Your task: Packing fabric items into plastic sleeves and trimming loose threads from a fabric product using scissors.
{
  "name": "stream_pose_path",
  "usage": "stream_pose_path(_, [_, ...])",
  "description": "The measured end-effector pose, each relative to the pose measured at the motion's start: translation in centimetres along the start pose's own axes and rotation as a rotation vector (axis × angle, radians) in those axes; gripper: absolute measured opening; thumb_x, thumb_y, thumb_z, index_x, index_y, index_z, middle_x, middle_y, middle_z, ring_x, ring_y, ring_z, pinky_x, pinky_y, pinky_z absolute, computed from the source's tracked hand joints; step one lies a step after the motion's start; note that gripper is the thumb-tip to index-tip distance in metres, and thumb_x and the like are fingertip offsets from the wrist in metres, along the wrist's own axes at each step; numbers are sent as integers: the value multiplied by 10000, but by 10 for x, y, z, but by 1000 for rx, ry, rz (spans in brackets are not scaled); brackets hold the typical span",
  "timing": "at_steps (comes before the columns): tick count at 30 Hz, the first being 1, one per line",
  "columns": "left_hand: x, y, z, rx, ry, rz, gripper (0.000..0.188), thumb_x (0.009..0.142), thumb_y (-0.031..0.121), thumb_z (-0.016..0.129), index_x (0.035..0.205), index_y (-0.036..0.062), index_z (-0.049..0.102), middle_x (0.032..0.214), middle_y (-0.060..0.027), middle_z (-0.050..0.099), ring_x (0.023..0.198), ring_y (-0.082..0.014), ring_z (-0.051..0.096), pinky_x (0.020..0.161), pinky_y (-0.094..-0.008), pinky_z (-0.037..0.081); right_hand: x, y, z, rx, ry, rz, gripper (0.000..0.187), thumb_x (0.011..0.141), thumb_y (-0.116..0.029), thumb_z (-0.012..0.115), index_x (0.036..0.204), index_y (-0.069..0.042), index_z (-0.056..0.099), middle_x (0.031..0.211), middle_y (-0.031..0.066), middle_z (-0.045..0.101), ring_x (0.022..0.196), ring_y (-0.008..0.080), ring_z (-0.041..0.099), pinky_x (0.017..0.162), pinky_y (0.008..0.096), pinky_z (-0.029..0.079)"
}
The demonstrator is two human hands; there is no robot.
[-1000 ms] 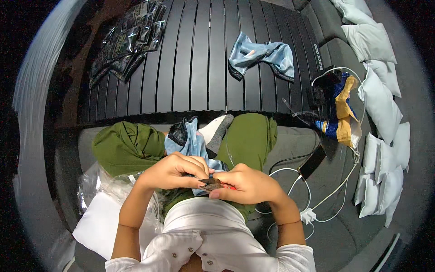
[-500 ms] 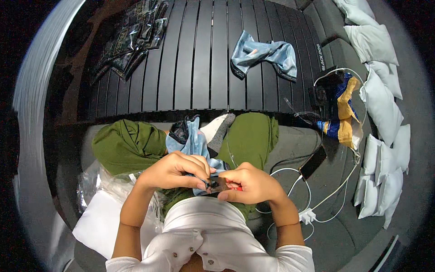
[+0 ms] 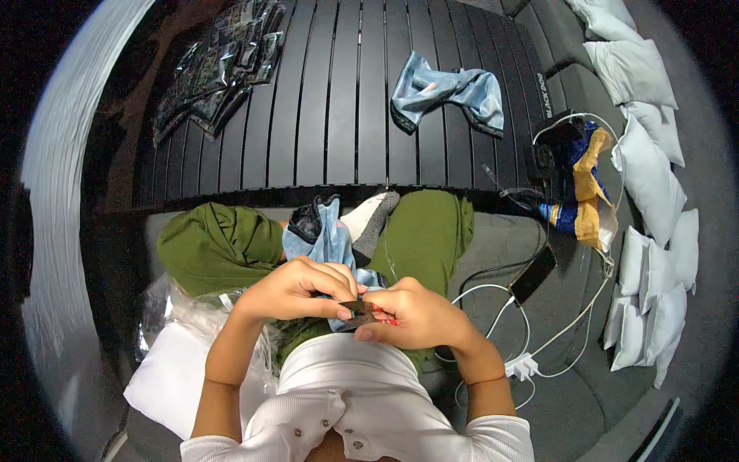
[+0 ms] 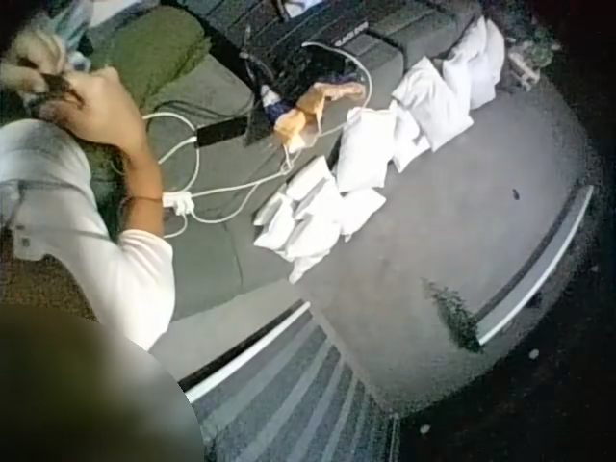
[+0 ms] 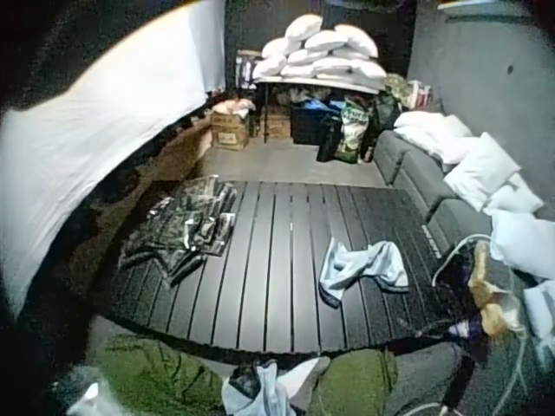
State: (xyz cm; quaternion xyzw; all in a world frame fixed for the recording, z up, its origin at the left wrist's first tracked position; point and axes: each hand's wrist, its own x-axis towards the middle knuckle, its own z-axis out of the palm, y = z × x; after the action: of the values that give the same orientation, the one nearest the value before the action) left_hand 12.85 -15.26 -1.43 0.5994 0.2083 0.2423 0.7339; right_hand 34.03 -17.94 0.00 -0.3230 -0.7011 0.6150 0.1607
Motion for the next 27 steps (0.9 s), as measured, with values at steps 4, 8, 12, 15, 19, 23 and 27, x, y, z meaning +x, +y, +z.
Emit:
stream_pose_path(4, [0,0,1,0,-13,7,100,717,40,667,778,-34,637,752,-104,617,811,-237,585,807,-349,445,0,1,1,32,0,-29,288,720,-266,688,736,-6,564,508,51,464,413,183,421,426,277,352])
stream_pose_path(8, [2,1,1,8,-50,2,88,719,30,660,785,-25,644,759,-99,623,802,-230,584,823,-354,442,-2,2,1,72,5,-23,322,764,-328,651,685,-28,564,478,73,435,402,206,405,416,307,335])
stream_pose_path(12, [2,2,1,-10,-47,-1,83,719,28,656,784,-23,646,758,-93,624,795,-221,581,848,-360,436,-7,8,-2,77,14,-44,376,719,-325,681,600,-31,479,472,40,391,400,172,373,404,274,303])
stream_pose_path(15, [1,1,0,-14,-48,32,81,721,33,655,780,-23,647,747,-88,623,794,-216,580,847,-359,436,-11,7,-7,95,9,-19,378,687,-306,699,594,-31,456,475,36,389,411,172,364,410,271,299])
stream_pose_path(19, [3,0,0,-13,-40,26,85,719,38,660,771,-28,643,735,-93,623,793,-218,583,816,-346,439,-11,6,-5,2,14,9,368,668,-295,703,602,-29,458,484,35,401,419,176,372,417,277,306])
stream_pose_path(23, [3,0,1,7,-9,20,102,704,35,675,765,-36,637,741,-98,621,800,-227,587,802,-346,444,-6,4,0,12,18,28,311,672,-276,699,669,-17,528,502,48,442,428,187,406,431,281,337])
stream_pose_path(27, [1,-2,2,8,-5,-27,111,694,35,683,764,-37,636,742,-97,620,814,-233,591,800,-348,447,-2,-3,-1,24,14,-8,283,698,-264,692,750,-5,588,528,66,502,436,200,459,443,280,369])
